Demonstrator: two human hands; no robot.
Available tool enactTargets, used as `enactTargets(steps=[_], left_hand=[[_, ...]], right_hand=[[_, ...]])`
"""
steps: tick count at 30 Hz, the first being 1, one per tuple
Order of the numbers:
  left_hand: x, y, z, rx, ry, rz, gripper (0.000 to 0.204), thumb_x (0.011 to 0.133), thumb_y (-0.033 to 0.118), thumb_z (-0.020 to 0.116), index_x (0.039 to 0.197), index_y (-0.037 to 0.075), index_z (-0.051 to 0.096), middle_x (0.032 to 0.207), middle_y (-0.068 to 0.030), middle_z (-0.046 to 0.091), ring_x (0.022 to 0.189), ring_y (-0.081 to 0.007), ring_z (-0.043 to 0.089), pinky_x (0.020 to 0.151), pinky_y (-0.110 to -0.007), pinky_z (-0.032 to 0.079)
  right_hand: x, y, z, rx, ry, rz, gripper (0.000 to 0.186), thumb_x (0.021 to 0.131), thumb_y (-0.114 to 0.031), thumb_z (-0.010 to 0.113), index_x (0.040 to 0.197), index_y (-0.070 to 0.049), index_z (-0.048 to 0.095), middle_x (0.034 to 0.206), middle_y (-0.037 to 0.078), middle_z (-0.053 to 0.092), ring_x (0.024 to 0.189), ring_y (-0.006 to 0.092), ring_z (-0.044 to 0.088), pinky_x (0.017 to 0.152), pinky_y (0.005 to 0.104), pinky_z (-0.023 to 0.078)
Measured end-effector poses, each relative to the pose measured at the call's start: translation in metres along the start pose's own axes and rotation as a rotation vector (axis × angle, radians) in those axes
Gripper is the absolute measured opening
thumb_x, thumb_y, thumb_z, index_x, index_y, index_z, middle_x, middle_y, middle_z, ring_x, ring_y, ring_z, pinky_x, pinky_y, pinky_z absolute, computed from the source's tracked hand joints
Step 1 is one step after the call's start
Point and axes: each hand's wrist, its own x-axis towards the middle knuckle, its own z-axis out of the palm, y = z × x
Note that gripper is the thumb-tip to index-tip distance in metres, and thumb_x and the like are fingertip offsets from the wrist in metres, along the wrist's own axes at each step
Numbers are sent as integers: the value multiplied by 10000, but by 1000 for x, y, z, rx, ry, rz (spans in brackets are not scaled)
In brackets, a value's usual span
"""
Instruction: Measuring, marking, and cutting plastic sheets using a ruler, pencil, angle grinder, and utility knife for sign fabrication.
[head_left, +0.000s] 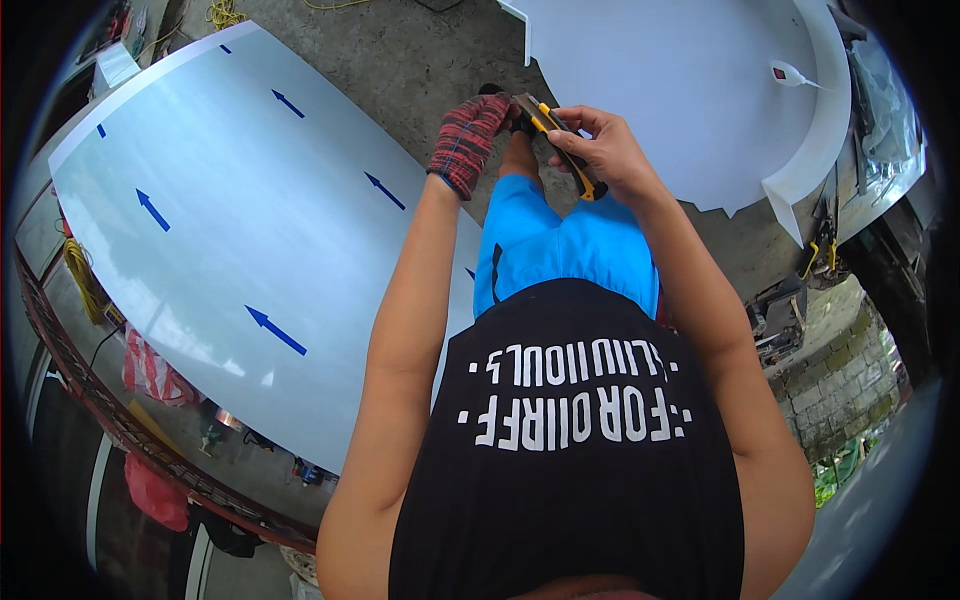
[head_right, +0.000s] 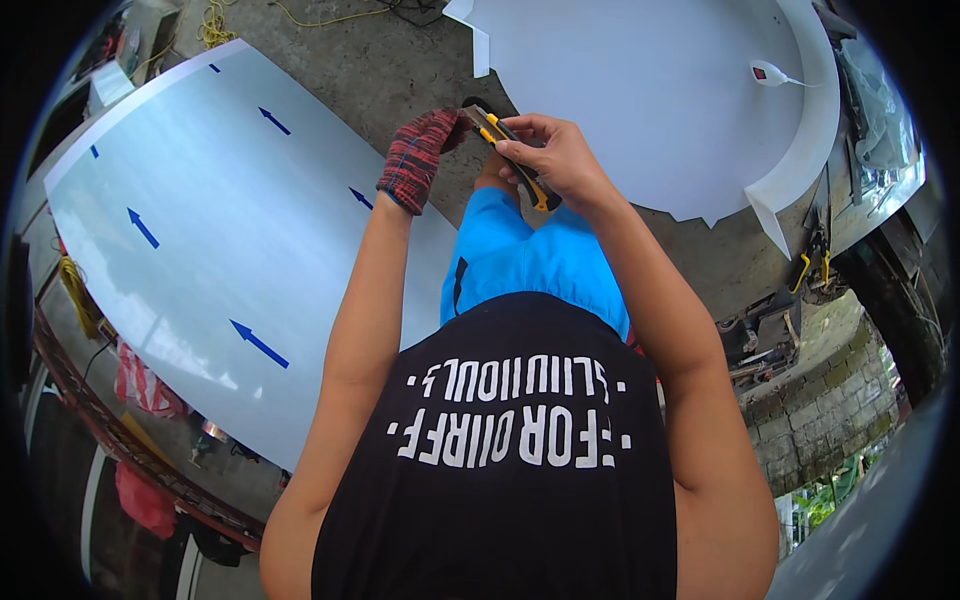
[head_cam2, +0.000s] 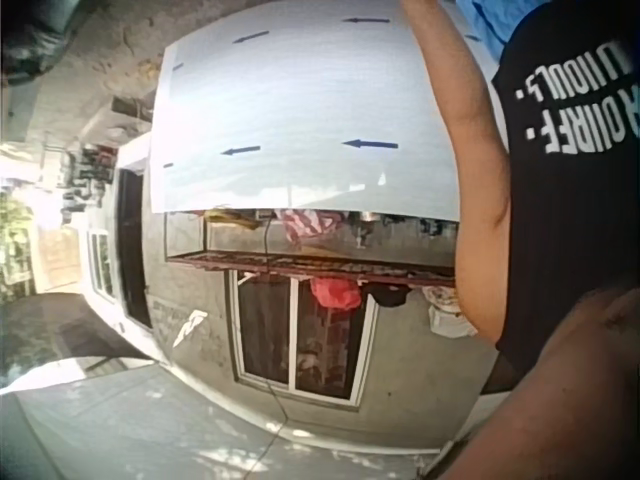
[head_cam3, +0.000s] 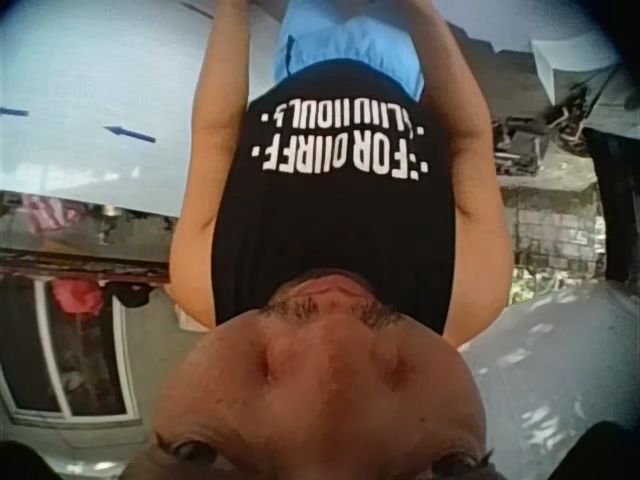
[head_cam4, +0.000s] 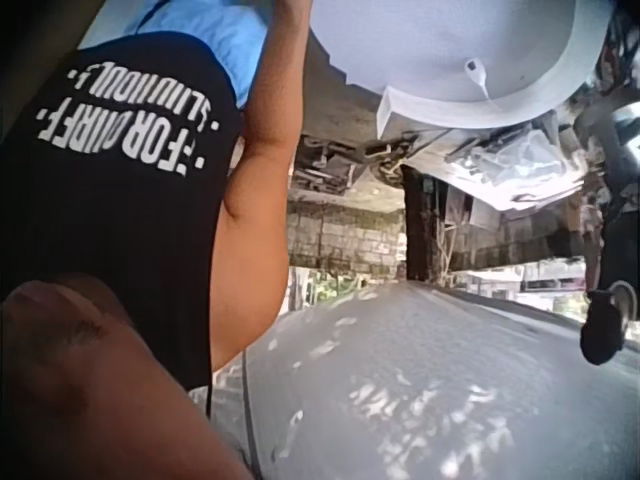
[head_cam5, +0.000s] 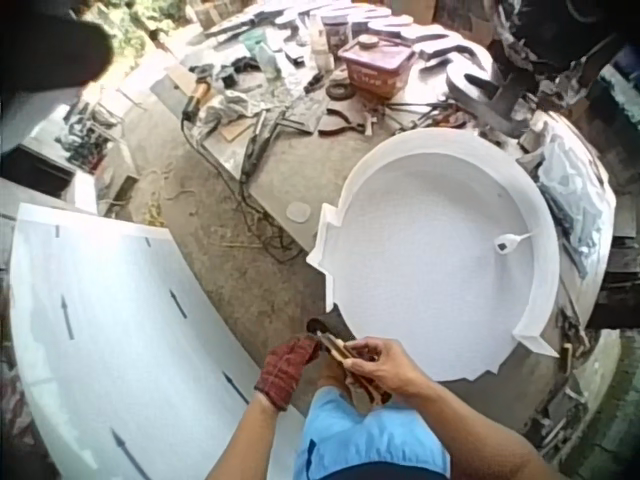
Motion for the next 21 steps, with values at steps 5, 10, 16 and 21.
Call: enactTargets(steps=[5, 10, 16, 21], left_hand=[[-3, 11, 7, 127, 34, 25, 221, 1021, 210, 656, 1096, 21, 741, 1006, -65, 752, 928, -157, 702, 885, -298, 561], [5, 1, -12, -423, 259, -7, 225, 1015, 213, 663, 969, 6, 741, 886, -91, 749, 823, -119, 669, 768, -283, 552], [12, -33, -55, 312, 392, 60, 247, 1026, 178, 632, 1210, 28, 699, 1145, -131, 736, 896, -140, 686, 825, -310, 557], [28, 3, -12, 189, 221, 250, 430, 1011, 192, 662, 1406, 37, 592, 1267, -128, 698, 1087, -167, 661, 989, -311, 500]], right_hand=[[-4, -4, 10, -88, -34, -73, 366, 927, -74, 750, 1263, 42, 659, 1041, 103, 676, 773, 141, 707, 679, 282, 594], [-8, -5, -5, -97, 8, -102, 339, 927, -75, 749, 1244, 23, 677, 1052, 95, 676, 765, 140, 702, 671, 283, 593], [24, -8, -35, -528, 333, -312, 369, 889, -131, 775, 1248, -91, 702, 1026, 106, 688, 781, 197, 726, 711, 328, 582], [72, -21, -41, -1013, 454, -540, 324, 892, -186, 742, 1216, -173, 719, 1056, 114, 685, 971, 340, 684, 878, 459, 552]])
